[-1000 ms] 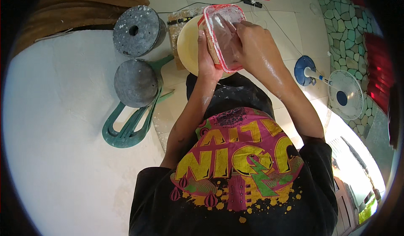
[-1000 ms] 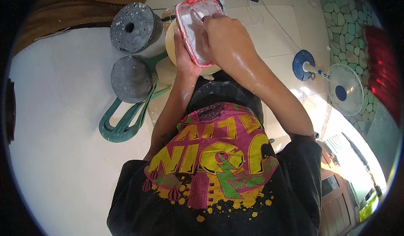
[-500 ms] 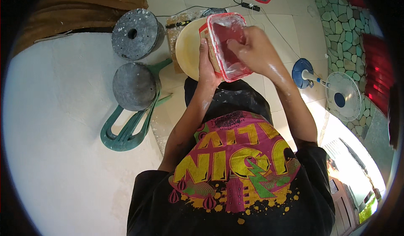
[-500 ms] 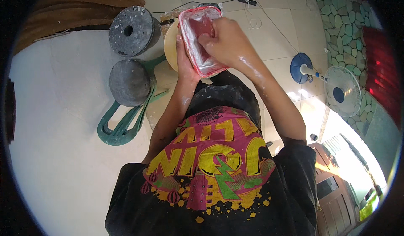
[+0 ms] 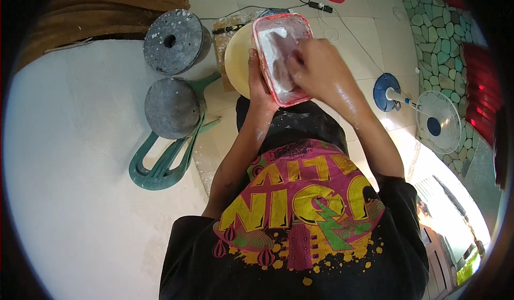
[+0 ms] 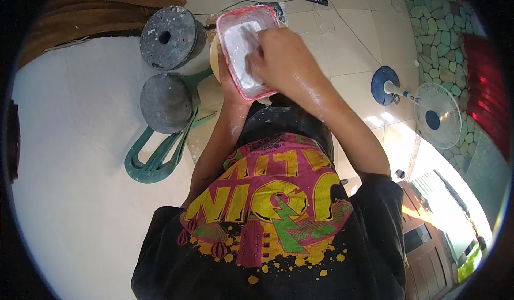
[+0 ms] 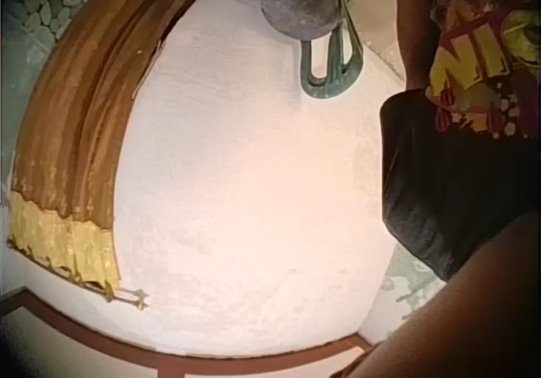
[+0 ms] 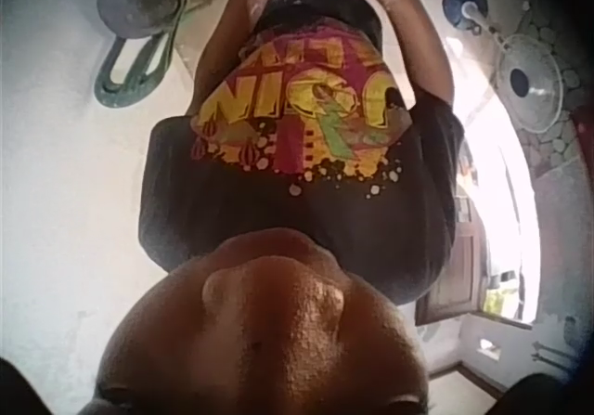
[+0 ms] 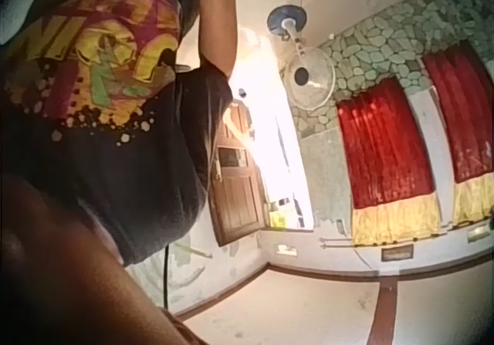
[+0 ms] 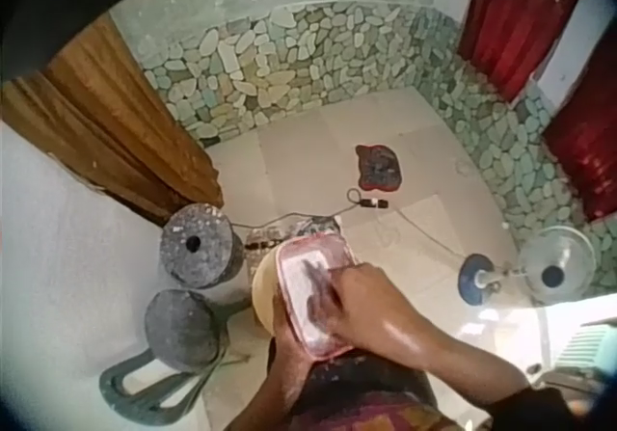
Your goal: Patching or applying putty to a wall surface to fill holes or smooth the texture.
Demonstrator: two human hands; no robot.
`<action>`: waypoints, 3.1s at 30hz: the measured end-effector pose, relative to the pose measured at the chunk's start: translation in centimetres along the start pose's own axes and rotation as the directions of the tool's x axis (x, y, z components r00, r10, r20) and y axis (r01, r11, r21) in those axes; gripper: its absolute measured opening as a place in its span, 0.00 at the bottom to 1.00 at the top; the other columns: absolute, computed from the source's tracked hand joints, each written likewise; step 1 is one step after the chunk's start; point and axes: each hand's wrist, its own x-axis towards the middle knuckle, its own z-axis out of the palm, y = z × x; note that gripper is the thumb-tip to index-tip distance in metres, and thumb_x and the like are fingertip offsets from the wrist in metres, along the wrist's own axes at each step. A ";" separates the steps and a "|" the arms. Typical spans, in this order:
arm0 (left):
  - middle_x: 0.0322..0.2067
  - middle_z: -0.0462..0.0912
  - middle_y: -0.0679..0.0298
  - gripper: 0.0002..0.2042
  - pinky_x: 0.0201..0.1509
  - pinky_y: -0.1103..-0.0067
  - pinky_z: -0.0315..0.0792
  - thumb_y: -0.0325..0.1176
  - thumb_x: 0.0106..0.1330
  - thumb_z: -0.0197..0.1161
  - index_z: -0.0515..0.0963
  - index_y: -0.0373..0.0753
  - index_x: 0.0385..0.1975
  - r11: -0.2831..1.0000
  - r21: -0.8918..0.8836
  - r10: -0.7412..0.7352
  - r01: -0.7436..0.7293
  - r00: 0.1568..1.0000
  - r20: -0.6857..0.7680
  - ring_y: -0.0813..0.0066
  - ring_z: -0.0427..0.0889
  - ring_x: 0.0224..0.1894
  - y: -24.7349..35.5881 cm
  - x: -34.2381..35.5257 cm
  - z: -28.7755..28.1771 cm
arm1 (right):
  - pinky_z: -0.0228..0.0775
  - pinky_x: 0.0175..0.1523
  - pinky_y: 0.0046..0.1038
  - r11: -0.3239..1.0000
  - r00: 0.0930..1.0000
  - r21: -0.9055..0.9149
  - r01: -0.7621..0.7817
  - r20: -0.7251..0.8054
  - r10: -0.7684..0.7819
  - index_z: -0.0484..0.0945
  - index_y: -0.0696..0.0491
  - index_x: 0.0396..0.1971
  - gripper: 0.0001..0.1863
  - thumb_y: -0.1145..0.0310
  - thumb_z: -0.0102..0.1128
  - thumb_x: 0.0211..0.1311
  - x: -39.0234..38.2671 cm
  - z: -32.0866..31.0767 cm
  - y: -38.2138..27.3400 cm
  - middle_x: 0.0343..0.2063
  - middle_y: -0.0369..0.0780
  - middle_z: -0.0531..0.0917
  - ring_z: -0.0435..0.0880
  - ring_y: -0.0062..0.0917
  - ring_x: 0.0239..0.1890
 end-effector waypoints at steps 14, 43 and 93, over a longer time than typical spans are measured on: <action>0.61 0.78 0.59 0.26 0.68 0.64 0.73 0.55 0.81 0.45 0.70 0.42 0.65 0.995 -0.055 0.085 -0.082 0.995 0.060 0.64 0.79 0.62 -0.7 0.8 -1.3 | 0.76 0.46 0.50 0.996 0.993 -0.020 -0.090 -0.085 0.088 0.80 0.67 0.24 0.14 0.68 0.60 0.56 0.0 1.1 0.2 0.24 0.60 0.81 0.82 0.57 0.33; 0.64 0.75 0.59 0.30 0.73 0.64 0.67 0.58 0.80 0.42 0.67 0.42 0.69 0.998 0.007 0.067 -0.067 0.982 -0.174 0.62 0.75 0.66 -0.9 0.3 -1.9 | 0.77 0.45 0.49 0.999 0.999 0.020 0.039 -0.024 -0.038 0.83 0.65 0.27 0.12 0.68 0.61 0.56 -0.2 2.0 -0.3 0.25 0.59 0.82 0.84 0.53 0.33; 0.67 0.72 0.58 0.31 0.74 0.65 0.65 0.59 0.80 0.43 0.64 0.42 0.71 0.979 0.103 0.176 -0.178 0.984 0.033 0.62 0.72 0.68 -1.1 -0.7 -1.7 | 0.79 0.44 0.46 1.000 0.998 0.017 0.011 -0.063 -0.009 0.83 0.64 0.32 0.12 0.69 0.57 0.60 -1.5 3.3 -0.5 0.32 0.57 0.85 0.86 0.53 0.34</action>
